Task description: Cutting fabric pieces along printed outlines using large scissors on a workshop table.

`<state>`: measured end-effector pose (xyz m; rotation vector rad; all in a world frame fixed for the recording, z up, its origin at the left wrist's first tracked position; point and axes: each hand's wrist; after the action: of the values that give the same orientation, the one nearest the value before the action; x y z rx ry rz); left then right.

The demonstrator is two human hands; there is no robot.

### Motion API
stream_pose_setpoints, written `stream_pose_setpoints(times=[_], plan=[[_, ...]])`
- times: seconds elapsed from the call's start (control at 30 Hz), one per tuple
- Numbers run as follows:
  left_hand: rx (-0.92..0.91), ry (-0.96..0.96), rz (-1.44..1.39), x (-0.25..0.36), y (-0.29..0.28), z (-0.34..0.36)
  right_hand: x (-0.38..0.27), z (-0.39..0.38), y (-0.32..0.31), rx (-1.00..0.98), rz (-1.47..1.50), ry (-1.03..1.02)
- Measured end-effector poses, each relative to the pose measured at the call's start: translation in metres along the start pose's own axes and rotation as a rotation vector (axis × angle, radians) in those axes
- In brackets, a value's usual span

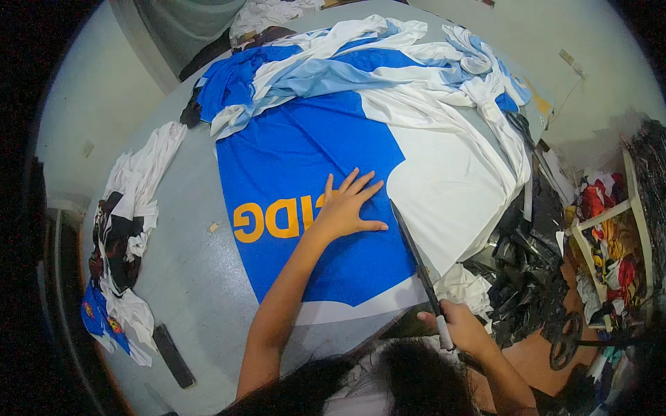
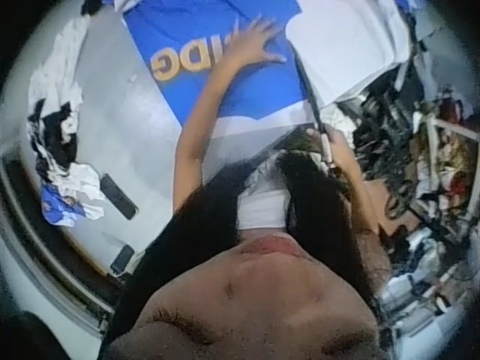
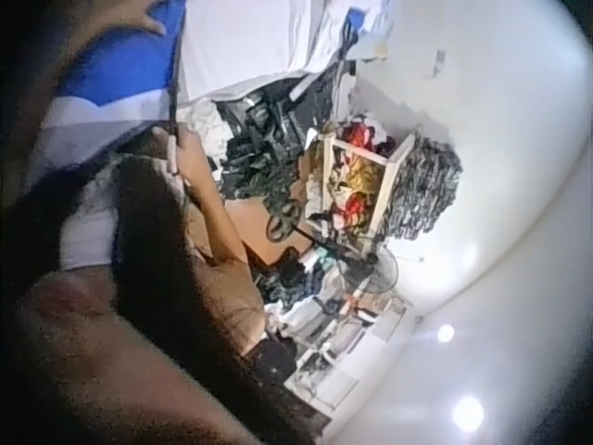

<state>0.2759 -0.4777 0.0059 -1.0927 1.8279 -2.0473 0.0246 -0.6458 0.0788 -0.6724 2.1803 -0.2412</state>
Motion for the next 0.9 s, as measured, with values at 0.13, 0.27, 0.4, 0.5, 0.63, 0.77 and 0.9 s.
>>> stream_pose_setpoints(times=[0.13, 0.27, 0.4, 0.5, 0.63, 0.77, 0.9], plan=[[0.013, -0.004, -0.003, -0.003, 0.003, -0.001, -0.012, 0.0, -0.003, -0.149, 0.145, 0.103], [0.059, 0.028, -0.016, 0.001, 0.005, 0.004, -0.008, 0.014, -0.002, -0.112, -0.02, 0.062], [0.058, 0.009, 0.0, -0.004, 0.007, 0.0, -0.037, 0.022, -0.004, -0.132, -0.017, 0.138], [0.054, 0.014, -0.003, -0.003, 0.007, 0.001, -0.036, 0.022, -0.001, -0.107, 0.003, 0.139], [0.064, 0.02, 0.008, -0.004, 0.007, 0.001, -0.031, 0.02, 0.004, -0.091, 0.09, 0.099], [0.067, 0.024, 0.008, -0.005, 0.005, 0.001, -0.04, 0.019, 0.008, -0.059, 0.089, 0.068], [0.06, 0.018, 0.004, -0.006, 0.007, 0.002, -0.039, 0.02, 0.015, -0.047, 0.135, 0.05]])
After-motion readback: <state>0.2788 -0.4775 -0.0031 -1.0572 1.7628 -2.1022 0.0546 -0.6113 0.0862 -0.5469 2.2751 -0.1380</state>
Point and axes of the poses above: each hand's wrist, its own z-axis towards the middle knuckle, its own y-axis out of the palm, x = y × z, and after that the axes turned 11 degrees about -x, right-handed
